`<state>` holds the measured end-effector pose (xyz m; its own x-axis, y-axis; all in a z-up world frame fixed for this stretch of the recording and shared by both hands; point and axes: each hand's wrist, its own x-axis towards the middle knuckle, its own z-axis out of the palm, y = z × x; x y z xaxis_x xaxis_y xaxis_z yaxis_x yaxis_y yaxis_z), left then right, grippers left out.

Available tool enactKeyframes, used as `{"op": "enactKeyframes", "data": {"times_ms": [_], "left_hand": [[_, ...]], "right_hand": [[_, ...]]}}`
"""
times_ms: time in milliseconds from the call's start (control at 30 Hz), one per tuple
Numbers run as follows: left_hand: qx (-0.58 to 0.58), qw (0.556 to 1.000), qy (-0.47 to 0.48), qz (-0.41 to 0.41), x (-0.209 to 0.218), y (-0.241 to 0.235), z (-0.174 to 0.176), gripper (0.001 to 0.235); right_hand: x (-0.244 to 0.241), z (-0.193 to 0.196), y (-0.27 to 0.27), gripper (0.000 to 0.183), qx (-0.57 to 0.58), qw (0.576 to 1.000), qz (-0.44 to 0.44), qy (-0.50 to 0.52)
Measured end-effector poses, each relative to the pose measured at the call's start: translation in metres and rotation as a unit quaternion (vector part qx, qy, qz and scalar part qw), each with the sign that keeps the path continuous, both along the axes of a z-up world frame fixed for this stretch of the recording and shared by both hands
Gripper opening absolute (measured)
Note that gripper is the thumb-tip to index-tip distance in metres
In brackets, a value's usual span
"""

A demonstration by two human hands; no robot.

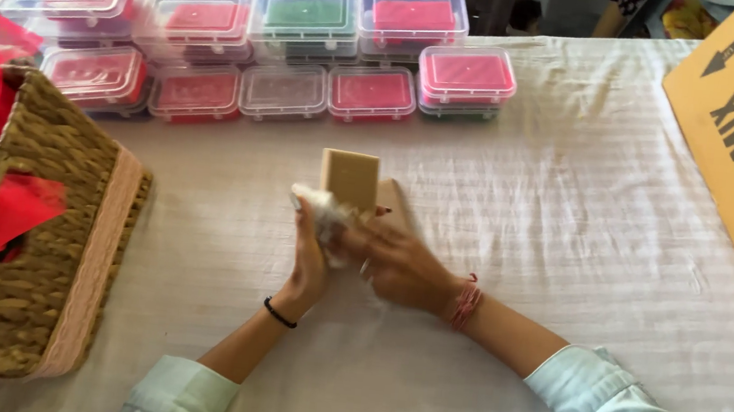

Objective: The person wipes small plastic containers with a white cloth, then opens the containers and places them one by one into a cardboard box on the table. They also handle a small cardboard piece and arrange filled containers on the table while packing.

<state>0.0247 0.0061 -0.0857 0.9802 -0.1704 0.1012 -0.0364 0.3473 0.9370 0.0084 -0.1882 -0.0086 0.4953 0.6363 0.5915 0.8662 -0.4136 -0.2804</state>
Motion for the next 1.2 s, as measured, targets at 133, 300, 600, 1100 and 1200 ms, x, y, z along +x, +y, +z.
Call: {"op": "enactKeyframes", "data": {"times_ms": [133, 300, 600, 1100, 1200], "left_hand": [[0.069, 0.997, 0.010, -0.021, 0.006, 0.000, -0.033, 0.107], [0.038, 0.999, 0.016, -0.007, 0.006, 0.000, -0.018, 0.105], [0.097, 0.994, 0.047, 0.014, 0.005, 0.001, -0.012, 0.096], [0.085, 0.996, -0.008, 0.017, -0.002, -0.001, 0.022, 0.055], [0.012, 0.999, 0.034, 0.028, -0.002, -0.003, 0.040, 0.048]], "right_hand": [[0.003, 0.014, -0.009, 0.062, 0.059, 0.995, -0.076, 0.005], [-0.003, 0.006, -0.004, 0.051, 0.054, 0.997, -0.037, -0.034], [-0.006, 0.005, -0.013, 0.053, 0.006, 0.991, -0.104, -0.088], [0.010, -0.008, -0.019, 0.058, 0.073, 0.980, -0.182, -0.031], [0.020, -0.012, -0.027, 0.056, 0.181, 0.964, -0.181, 0.075]]}}
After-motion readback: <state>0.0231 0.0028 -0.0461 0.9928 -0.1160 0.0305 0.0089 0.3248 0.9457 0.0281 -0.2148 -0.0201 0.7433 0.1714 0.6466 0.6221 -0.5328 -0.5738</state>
